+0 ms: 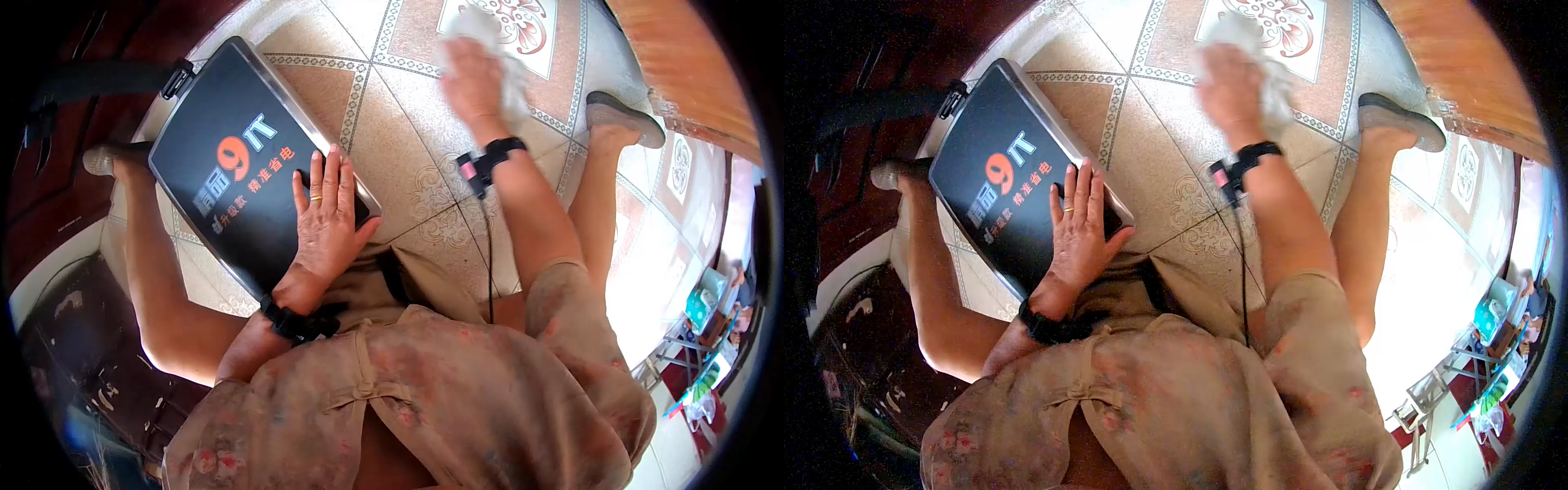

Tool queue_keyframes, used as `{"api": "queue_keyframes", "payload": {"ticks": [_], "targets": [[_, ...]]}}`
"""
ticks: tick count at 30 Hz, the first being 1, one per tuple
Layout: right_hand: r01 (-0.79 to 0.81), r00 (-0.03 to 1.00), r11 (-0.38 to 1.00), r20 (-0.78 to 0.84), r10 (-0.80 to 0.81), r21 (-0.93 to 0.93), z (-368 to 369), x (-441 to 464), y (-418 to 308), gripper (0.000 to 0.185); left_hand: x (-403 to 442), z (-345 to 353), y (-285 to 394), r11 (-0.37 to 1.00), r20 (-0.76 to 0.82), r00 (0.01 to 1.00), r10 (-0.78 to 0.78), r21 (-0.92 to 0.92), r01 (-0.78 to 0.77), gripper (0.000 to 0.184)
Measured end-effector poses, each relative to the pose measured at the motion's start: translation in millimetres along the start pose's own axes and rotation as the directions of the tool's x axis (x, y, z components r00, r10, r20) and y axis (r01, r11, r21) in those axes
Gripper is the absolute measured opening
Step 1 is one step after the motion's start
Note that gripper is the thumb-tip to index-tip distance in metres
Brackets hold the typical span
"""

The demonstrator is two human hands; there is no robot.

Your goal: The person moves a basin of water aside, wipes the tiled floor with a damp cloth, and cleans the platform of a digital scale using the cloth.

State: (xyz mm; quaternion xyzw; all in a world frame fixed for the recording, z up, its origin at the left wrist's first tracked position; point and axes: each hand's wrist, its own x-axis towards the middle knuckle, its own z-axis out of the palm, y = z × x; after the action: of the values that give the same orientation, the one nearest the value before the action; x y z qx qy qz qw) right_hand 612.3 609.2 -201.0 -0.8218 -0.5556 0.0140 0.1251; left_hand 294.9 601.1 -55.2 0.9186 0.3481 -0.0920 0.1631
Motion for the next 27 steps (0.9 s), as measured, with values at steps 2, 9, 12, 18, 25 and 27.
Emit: {"api": "queue_keyframes", "payload": {"ticks": [2, 9, 12, 18, 25, 27], "targets": [[-0.231, 0.972, 0.951, -0.007, 0.234, -0.204, -7.8, -10.5, 52.5, 0.061, 0.2, -1.5, -2.0, 1.000, -0.014, 1.000, -0.002, 0.006, 0.002, 0.099], [-0.490, 0.869, 0.845, -0.038, 0.494, -0.215, -39.8, -138.6, 126.2, 0.054, -3.2, 13.6, -8.5, 0.998, -0.101, 0.994, 0.039, 0.053, -0.034, 0.098], [-0.465, 0.884, 0.884, -0.062, 0.463, -0.037, -42.8, -141.4, 159.7, 0.043, 0.2, 17.4, -13.2, 0.993, -0.117, 0.991, 0.060, 0.110, -0.047, 0.095], [-0.440, 0.869, 0.859, -0.119, 0.481, 0.261, -104.7, -103.1, 116.2, 0.038, -4.8, 22.8, -17.4, 0.989, -0.153, 0.985, 0.082, 0.133, -0.062, 0.094], [-0.180, 0.979, 0.832, 0.180, 0.098, 0.524, -119.1, -141.5, -77.2, 0.034, -2.5, 21.1, -15.9, 0.986, -0.122, 0.991, 0.063, 0.160, -0.043, 0.095], [-0.062, 0.849, 0.945, 0.514, -0.119, 0.321, -124.7, -152.9, -122.0, 0.029, -1.2, 20.0, -11.7, 0.987, -0.112, 0.992, 0.058, 0.157, -0.040, 0.097]]}}
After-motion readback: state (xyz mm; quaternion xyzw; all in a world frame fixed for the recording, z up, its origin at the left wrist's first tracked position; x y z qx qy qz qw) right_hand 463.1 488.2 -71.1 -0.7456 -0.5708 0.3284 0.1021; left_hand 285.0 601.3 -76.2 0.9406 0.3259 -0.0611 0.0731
